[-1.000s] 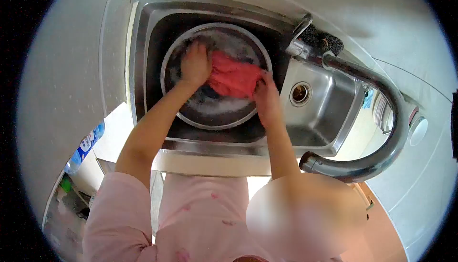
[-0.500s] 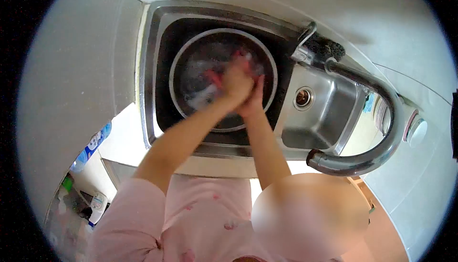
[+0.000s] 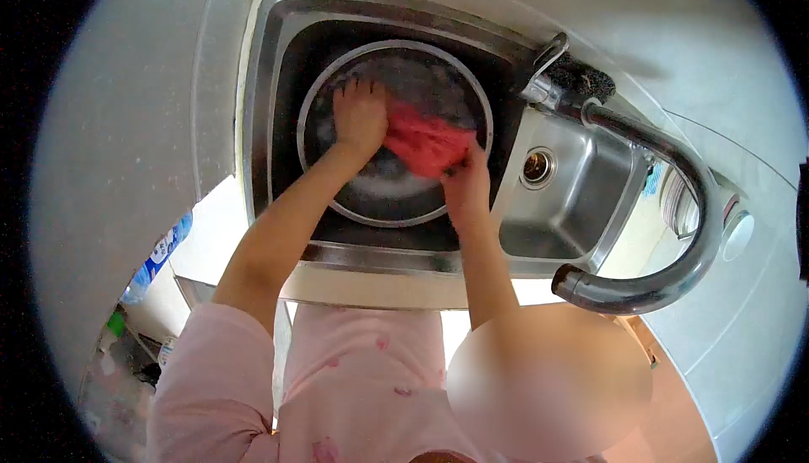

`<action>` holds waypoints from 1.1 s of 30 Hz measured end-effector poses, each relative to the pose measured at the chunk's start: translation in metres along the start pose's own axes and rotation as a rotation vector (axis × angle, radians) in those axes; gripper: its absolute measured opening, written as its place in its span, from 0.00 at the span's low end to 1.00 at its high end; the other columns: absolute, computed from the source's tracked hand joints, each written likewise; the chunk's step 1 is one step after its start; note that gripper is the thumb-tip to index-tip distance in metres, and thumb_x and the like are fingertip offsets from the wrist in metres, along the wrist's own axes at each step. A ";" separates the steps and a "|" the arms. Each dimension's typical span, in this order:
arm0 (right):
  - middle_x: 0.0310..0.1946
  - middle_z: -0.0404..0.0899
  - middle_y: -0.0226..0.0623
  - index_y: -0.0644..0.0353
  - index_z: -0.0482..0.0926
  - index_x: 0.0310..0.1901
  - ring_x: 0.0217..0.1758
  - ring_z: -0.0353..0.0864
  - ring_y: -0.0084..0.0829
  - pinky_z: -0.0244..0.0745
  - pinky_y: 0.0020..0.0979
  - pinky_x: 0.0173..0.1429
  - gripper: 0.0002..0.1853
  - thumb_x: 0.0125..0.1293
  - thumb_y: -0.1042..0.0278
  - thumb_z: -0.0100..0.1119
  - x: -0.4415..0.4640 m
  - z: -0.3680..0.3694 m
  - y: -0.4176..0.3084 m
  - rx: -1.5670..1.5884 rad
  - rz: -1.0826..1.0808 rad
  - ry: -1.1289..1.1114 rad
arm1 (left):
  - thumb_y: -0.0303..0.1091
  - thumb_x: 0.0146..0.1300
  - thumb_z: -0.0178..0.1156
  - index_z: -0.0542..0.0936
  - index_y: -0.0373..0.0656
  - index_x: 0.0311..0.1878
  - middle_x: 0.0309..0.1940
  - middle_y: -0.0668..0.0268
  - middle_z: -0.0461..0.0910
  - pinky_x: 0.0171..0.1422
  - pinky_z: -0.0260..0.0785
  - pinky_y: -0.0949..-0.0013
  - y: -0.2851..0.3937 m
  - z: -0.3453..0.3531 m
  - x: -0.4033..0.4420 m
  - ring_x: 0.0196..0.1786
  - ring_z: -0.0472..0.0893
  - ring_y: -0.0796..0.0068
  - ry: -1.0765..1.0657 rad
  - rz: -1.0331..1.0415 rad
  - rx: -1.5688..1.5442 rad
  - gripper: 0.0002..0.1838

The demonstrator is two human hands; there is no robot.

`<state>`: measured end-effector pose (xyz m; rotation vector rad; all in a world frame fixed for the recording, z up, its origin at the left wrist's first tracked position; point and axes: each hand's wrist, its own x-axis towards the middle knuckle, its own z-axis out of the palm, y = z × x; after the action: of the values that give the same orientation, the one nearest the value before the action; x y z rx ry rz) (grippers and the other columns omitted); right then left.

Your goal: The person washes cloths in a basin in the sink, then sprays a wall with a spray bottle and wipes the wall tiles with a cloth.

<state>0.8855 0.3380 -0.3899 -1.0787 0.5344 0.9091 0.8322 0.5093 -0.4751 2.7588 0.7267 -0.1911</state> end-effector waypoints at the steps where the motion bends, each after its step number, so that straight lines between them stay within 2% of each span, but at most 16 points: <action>1: 0.66 0.66 0.40 0.59 0.65 0.66 0.68 0.67 0.39 0.66 0.43 0.68 0.26 0.73 0.52 0.47 -0.006 0.001 0.006 -0.078 -0.064 0.065 | 0.37 0.63 0.54 0.79 0.45 0.51 0.53 0.55 0.78 0.57 0.68 0.45 -0.004 0.008 -0.001 0.60 0.75 0.55 0.101 0.021 0.104 0.15; 2: 0.67 0.65 0.40 0.58 0.65 0.66 0.68 0.67 0.39 0.66 0.42 0.68 0.26 0.73 0.52 0.48 -0.013 0.005 0.017 -0.157 -0.129 0.134 | 0.37 0.61 0.56 0.77 0.41 0.54 0.58 0.55 0.75 0.65 0.61 0.43 0.007 0.013 -0.008 0.65 0.70 0.57 0.143 0.117 0.171 0.19; 3: 0.67 0.64 0.39 0.58 0.64 0.66 0.68 0.66 0.38 0.67 0.42 0.68 0.26 0.73 0.52 0.49 -0.017 0.009 0.027 -0.239 -0.197 0.203 | 0.37 0.60 0.57 0.77 0.40 0.54 0.57 0.55 0.76 0.64 0.62 0.44 0.014 0.018 -0.012 0.64 0.71 0.57 0.205 0.240 0.100 0.20; 6: 0.67 0.62 0.38 0.57 0.64 0.67 0.69 0.65 0.38 0.67 0.41 0.68 0.27 0.72 0.51 0.49 -0.020 0.016 0.049 0.112 0.047 0.229 | 0.36 0.58 0.58 0.76 0.40 0.55 0.55 0.54 0.77 0.63 0.64 0.46 0.017 0.038 -0.007 0.61 0.73 0.56 0.054 0.553 -0.012 0.21; 9: 0.64 0.65 0.38 0.56 0.63 0.67 0.70 0.63 0.37 0.65 0.41 0.68 0.27 0.73 0.51 0.49 0.013 -0.001 0.070 0.252 0.082 0.237 | 0.35 0.57 0.59 0.76 0.40 0.55 0.53 0.53 0.78 0.61 0.66 0.48 0.005 0.052 0.021 0.59 0.75 0.55 -0.277 0.534 -0.082 0.22; 13: 0.65 0.66 0.39 0.56 0.64 0.67 0.70 0.64 0.37 0.65 0.40 0.69 0.28 0.73 0.47 0.45 0.058 -0.009 0.061 0.289 0.087 -0.028 | 0.33 0.55 0.61 0.76 0.40 0.56 0.50 0.52 0.80 0.60 0.68 0.50 0.041 0.022 0.022 0.56 0.77 0.54 -0.669 0.399 0.214 0.23; 14: 0.65 0.67 0.39 0.56 0.64 0.67 0.70 0.64 0.37 0.65 0.40 0.69 0.28 0.73 0.47 0.44 0.068 -0.011 0.055 0.340 0.118 -0.074 | 0.33 0.54 0.61 0.75 0.40 0.56 0.49 0.52 0.80 0.59 0.69 0.51 0.059 0.012 0.014 0.56 0.78 0.54 -0.634 0.260 0.140 0.24; 16: 0.65 0.67 0.39 0.56 0.64 0.67 0.69 0.66 0.38 0.65 0.40 0.69 0.28 0.73 0.46 0.44 0.075 -0.011 0.044 0.410 0.184 -0.173 | 0.28 0.54 0.61 0.74 0.40 0.61 0.49 0.51 0.81 0.56 0.74 0.54 0.093 0.000 -0.023 0.51 0.81 0.49 -0.135 -0.231 -0.633 0.27; 18: 0.65 0.67 0.39 0.55 0.65 0.67 0.68 0.67 0.38 0.66 0.40 0.69 0.29 0.73 0.45 0.43 0.050 0.006 0.023 0.426 0.163 -0.271 | 0.29 0.54 0.62 0.74 0.39 0.57 0.49 0.49 0.81 0.54 0.74 0.52 0.134 -0.040 -0.055 0.50 0.81 0.49 -0.072 -0.120 -0.804 0.25; 21: 0.66 0.68 0.38 0.55 0.65 0.67 0.66 0.70 0.38 0.66 0.40 0.69 0.29 0.73 0.44 0.42 0.010 0.026 -0.002 0.425 0.082 -0.439 | 0.34 0.58 0.61 0.78 0.39 0.49 0.38 0.51 0.83 0.42 0.76 0.52 0.155 -0.065 -0.065 0.40 0.83 0.50 -0.112 0.133 -0.777 0.16; 23: 0.66 0.68 0.38 0.55 0.66 0.67 0.65 0.71 0.39 0.66 0.40 0.69 0.29 0.73 0.43 0.41 0.020 0.021 0.004 0.367 0.065 -0.459 | 0.39 0.60 0.59 0.79 0.41 0.47 0.35 0.51 0.82 0.37 0.76 0.51 0.127 -0.041 -0.042 0.35 0.83 0.51 -0.239 0.166 -0.466 0.15; 25: 0.65 0.69 0.37 0.55 0.66 0.66 0.63 0.74 0.39 0.67 0.40 0.69 0.29 0.73 0.43 0.41 0.060 -0.016 0.027 0.282 0.159 -0.195 | 0.46 0.64 0.54 0.81 0.42 0.45 0.36 0.50 0.82 0.29 0.75 0.52 0.073 -0.041 -0.016 0.30 0.83 0.53 -0.347 0.199 -0.130 0.17; 26: 0.64 0.71 0.40 0.58 0.67 0.66 0.63 0.74 0.39 0.68 0.38 0.68 0.28 0.73 0.47 0.45 0.042 -0.009 0.022 0.194 0.082 0.021 | 0.39 0.60 0.57 0.81 0.44 0.42 0.31 0.57 0.81 0.29 0.76 0.55 0.046 -0.027 -0.012 0.31 0.83 0.58 -0.008 0.108 -0.189 0.12; 29: 0.64 0.71 0.43 0.61 0.67 0.66 0.63 0.73 0.36 0.69 0.35 0.66 0.28 0.73 0.49 0.49 0.009 -0.012 0.007 -0.197 0.051 0.146 | 0.35 0.59 0.57 0.76 0.41 0.54 0.48 0.53 0.77 0.46 0.77 0.52 -0.013 -0.027 -0.008 0.47 0.81 0.53 -0.151 -0.157 0.013 0.19; 32: 0.63 0.71 0.44 0.63 0.66 0.67 0.61 0.74 0.34 0.69 0.34 0.63 0.30 0.72 0.49 0.51 0.030 -0.059 0.045 -0.988 0.123 0.098 | 0.38 0.59 0.59 0.73 0.40 0.59 0.54 0.51 0.74 0.60 0.69 0.47 -0.006 -0.009 -0.010 0.58 0.75 0.48 -0.062 -0.007 0.090 0.24; 33: 0.62 0.72 0.44 0.63 0.67 0.66 0.60 0.75 0.34 0.69 0.35 0.62 0.29 0.72 0.50 0.51 0.035 -0.056 0.048 -0.882 0.043 0.193 | 0.39 0.59 0.60 0.71 0.40 0.61 0.55 0.50 0.73 0.62 0.66 0.46 0.002 0.008 -0.011 0.60 0.73 0.47 0.005 0.071 0.111 0.27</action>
<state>0.8676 0.3082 -0.4636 -1.9706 0.3023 1.1151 0.8237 0.5002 -0.4800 2.8854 0.6362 -0.2163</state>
